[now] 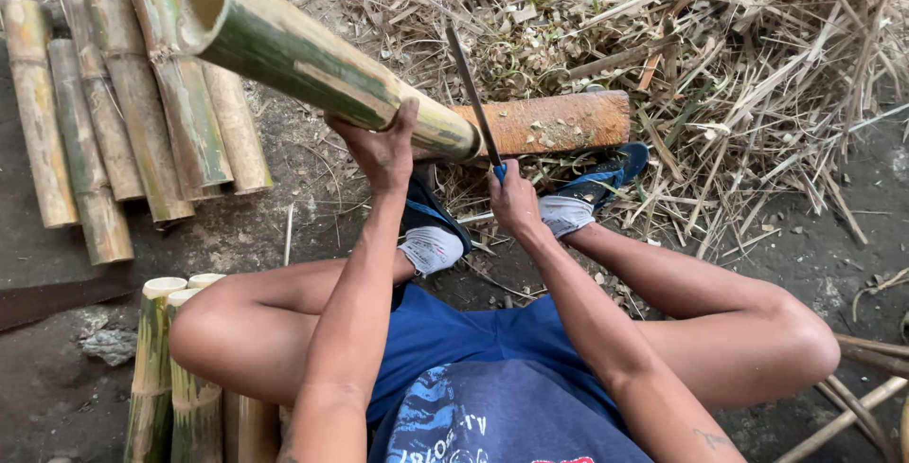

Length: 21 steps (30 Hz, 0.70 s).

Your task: The person sits cross-legged and uses a metal file to shave the outer surface of bamboo poles. They rotate each pole to smooth the exterior and occasionally inspect the hollow interior before placing the finished pieces aside.

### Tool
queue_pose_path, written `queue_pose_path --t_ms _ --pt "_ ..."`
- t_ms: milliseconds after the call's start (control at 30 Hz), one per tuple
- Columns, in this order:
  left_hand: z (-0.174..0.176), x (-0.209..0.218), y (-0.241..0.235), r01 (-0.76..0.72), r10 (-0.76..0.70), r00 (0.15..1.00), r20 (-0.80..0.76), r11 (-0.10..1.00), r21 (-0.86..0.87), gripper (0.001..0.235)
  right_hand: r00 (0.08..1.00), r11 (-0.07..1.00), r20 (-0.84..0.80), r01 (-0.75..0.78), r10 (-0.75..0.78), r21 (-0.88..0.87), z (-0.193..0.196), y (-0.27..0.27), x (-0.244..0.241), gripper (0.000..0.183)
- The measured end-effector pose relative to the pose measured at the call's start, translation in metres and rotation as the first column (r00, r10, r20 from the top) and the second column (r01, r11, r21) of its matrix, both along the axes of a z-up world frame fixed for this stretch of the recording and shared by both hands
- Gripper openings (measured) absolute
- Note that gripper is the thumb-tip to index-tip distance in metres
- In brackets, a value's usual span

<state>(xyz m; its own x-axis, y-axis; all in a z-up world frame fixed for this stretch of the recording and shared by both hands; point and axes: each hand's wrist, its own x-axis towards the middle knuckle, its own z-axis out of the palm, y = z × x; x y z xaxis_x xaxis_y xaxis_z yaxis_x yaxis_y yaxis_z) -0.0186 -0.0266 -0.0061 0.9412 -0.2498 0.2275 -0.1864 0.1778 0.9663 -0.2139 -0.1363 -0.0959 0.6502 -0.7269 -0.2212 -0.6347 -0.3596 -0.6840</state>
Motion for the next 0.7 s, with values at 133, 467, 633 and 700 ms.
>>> queue_pose_path --t_ms 133,467,633,700 --pt "-0.005 0.004 -0.001 -0.014 0.010 0.997 0.072 0.998 0.056 0.113 0.997 0.996 0.047 0.055 -0.058 0.068 0.007 0.002 0.003 0.032" --pt "-0.008 0.009 0.026 0.073 -0.078 0.996 0.040 0.991 0.110 0.109 0.984 0.997 -0.178 0.029 -0.014 0.078 -0.042 -0.016 -0.010 0.034" --pt "-0.018 0.011 0.025 0.031 -0.041 0.992 0.119 0.996 0.087 0.121 0.998 1.000 -0.049 0.025 -0.024 0.016 0.001 -0.006 -0.009 0.032" --pt "-0.021 0.011 0.019 -0.039 0.019 0.991 0.135 0.988 0.151 0.122 0.995 0.999 0.096 0.014 -0.011 -0.029 0.022 -0.007 -0.005 0.032"
